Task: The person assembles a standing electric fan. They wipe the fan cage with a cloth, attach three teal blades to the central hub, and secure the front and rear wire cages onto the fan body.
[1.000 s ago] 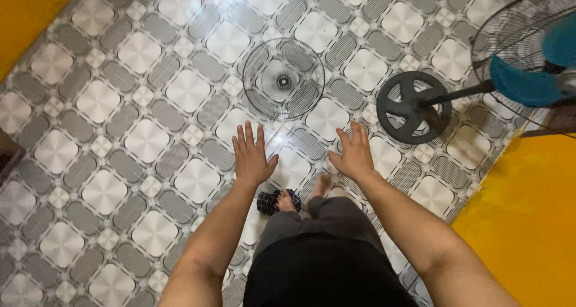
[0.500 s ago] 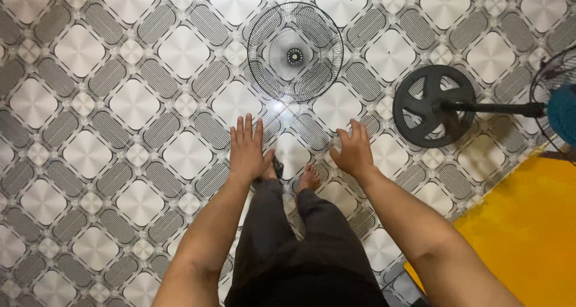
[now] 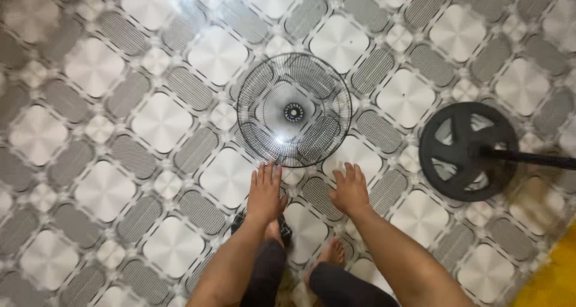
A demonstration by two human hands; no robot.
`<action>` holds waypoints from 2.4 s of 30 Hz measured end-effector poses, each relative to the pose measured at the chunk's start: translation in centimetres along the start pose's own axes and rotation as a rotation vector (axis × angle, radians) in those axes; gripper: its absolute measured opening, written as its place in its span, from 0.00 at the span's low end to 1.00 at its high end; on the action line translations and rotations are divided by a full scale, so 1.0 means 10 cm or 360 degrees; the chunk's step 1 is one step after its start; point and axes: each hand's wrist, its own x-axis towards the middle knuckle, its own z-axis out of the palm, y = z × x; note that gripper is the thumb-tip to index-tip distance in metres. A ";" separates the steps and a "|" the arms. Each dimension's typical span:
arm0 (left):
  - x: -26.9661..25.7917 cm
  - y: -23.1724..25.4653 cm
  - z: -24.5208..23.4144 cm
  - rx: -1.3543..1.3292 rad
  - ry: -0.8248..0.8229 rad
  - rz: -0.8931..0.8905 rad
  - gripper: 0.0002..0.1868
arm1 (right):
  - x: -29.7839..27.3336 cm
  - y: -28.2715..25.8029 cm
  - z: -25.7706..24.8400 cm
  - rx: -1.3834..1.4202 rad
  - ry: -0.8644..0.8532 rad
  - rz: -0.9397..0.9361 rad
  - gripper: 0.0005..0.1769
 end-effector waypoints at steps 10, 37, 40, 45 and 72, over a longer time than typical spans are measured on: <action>1.16 -0.56 1.84 0.0121 -0.0410 -0.0016 0.46 | 1.81 0.54 2.23 0.2107 -0.0191 0.1462 0.47; -0.26 1.16 -1.87 -0.1332 0.1068 -0.0626 0.14 | -0.97 0.20 -2.21 0.2730 0.0014 0.0692 0.35; -0.78 1.21 -2.27 -0.2222 0.0819 -0.0758 0.13 | -1.38 0.75 -2.38 0.2636 0.0076 0.0776 0.34; -1.58 1.27 -2.62 -0.3243 0.0793 -0.0492 0.21 | -2.02 1.49 -2.70 0.2333 0.0345 0.0884 0.43; -1.68 1.43 -3.64 -0.3129 0.0530 -0.0358 0.27 | -3.89 1.61 -4.71 0.3154 0.1560 -0.0298 0.27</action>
